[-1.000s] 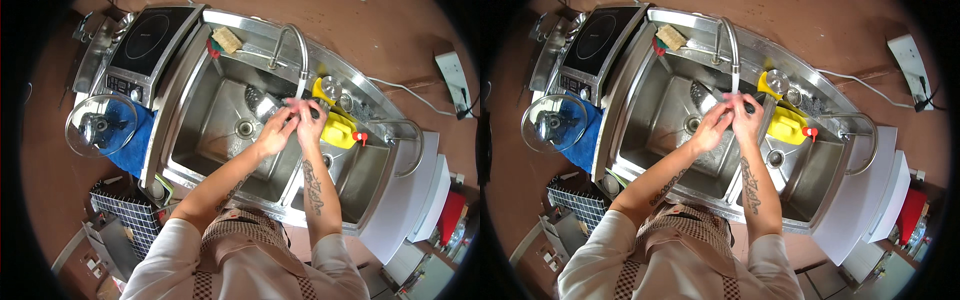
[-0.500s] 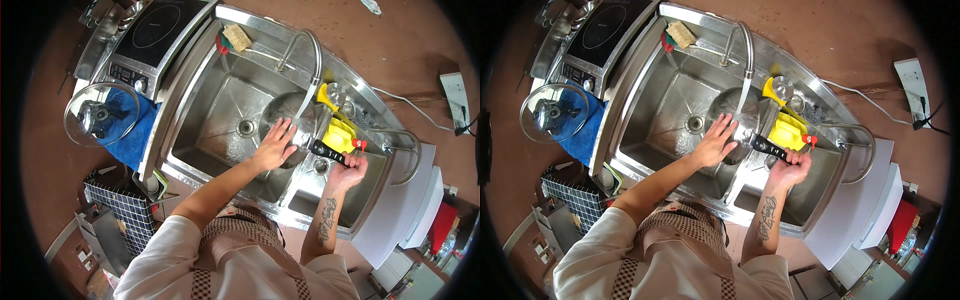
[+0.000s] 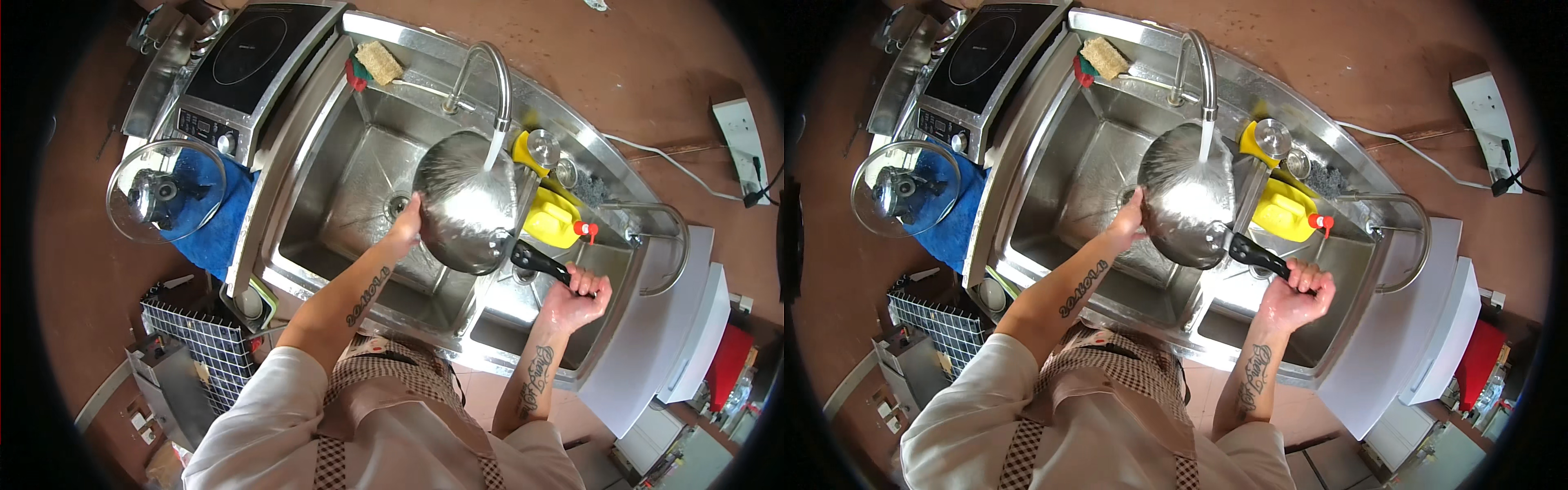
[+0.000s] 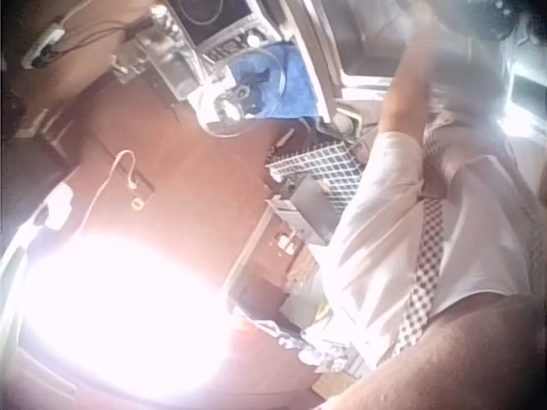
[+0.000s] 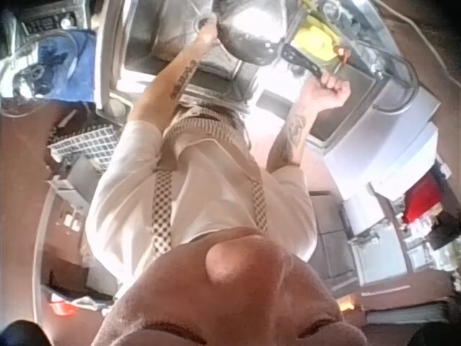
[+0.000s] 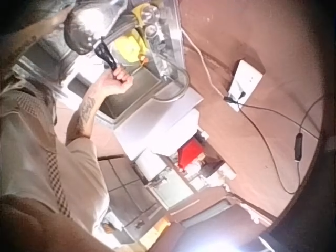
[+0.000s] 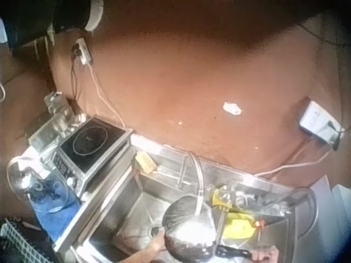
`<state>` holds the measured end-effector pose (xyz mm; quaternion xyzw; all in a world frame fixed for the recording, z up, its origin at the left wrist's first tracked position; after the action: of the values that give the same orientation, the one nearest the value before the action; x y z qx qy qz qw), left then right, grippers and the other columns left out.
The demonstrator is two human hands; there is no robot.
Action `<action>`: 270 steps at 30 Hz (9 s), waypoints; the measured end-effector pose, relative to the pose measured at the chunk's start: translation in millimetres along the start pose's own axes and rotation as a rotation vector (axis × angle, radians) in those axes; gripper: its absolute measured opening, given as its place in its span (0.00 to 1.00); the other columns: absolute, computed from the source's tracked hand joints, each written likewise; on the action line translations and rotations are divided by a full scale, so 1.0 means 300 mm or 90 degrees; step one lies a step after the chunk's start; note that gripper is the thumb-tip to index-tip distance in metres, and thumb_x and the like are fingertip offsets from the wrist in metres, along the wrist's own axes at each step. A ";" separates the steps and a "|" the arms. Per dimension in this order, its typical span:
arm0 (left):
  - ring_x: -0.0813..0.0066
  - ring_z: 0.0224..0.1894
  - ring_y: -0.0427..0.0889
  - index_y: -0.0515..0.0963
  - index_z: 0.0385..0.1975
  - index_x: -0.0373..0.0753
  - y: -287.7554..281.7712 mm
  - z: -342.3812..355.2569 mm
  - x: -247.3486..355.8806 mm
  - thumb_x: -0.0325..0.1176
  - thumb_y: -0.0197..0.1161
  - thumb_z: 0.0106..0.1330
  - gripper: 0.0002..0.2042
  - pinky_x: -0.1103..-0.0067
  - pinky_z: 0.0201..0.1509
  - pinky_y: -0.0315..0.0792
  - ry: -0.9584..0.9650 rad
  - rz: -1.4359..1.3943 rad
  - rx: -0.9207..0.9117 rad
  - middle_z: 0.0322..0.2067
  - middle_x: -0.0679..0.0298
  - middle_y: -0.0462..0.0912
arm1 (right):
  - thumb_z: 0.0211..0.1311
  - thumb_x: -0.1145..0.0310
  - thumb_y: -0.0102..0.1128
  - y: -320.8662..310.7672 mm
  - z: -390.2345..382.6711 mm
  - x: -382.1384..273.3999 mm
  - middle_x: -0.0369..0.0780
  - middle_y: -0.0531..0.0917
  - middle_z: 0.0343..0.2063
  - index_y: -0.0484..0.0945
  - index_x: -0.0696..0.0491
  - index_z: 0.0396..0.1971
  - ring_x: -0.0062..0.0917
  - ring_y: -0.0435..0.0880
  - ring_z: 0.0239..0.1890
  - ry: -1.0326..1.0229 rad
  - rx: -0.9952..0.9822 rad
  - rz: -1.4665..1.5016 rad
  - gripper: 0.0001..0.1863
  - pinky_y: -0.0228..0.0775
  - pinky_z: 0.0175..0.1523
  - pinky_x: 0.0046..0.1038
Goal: Cleaning and then repairing the handle of a pan using a power drill.
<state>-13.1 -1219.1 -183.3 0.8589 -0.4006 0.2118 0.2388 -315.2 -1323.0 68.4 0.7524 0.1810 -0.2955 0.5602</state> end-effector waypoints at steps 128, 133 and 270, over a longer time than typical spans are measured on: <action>0.70 0.44 0.70 0.45 0.67 0.50 -0.133 -0.282 -0.024 0.29 0.56 0.57 0.38 0.60 0.49 0.68 0.159 -0.456 0.176 0.42 0.66 0.69 | 0.65 0.51 0.56 -0.109 -0.455 0.571 0.46 0.82 0.31 0.76 0.58 0.45 0.33 0.85 0.32 1.001 -0.231 -0.555 0.23 0.81 0.39 0.36; 0.63 0.53 0.74 0.64 0.53 0.41 -0.075 -0.248 -0.139 0.30 0.53 0.55 0.23 0.58 0.56 0.71 0.095 -0.475 0.003 0.45 0.63 0.74 | 0.61 0.71 0.60 -0.055 -0.521 0.490 0.37 0.75 0.24 0.67 0.53 0.37 0.23 0.76 0.21 0.895 -0.210 -0.589 0.11 0.74 0.29 0.30; 0.72 0.53 0.76 0.72 0.55 0.38 -0.150 -0.694 0.286 0.26 0.66 0.63 0.20 0.68 0.62 0.68 0.296 -0.249 -0.018 0.51 0.63 0.78 | 0.68 0.42 0.47 -0.174 -0.597 0.367 0.62 0.81 0.31 0.62 0.72 0.58 0.55 0.83 0.39 0.404 -0.566 -1.235 0.42 0.75 0.46 0.46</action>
<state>37.2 -1123.3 19.3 0.8447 -0.1647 0.3474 0.3723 -219.6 -1143.3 -5.9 0.0662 0.9172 -0.3112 0.2398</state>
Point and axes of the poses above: each hand's wrist, its own z-axis towards the middle knuckle, its own y-axis out of the palm, x = y × z, the point moved 10 cm from there along z, towards the middle knuckle
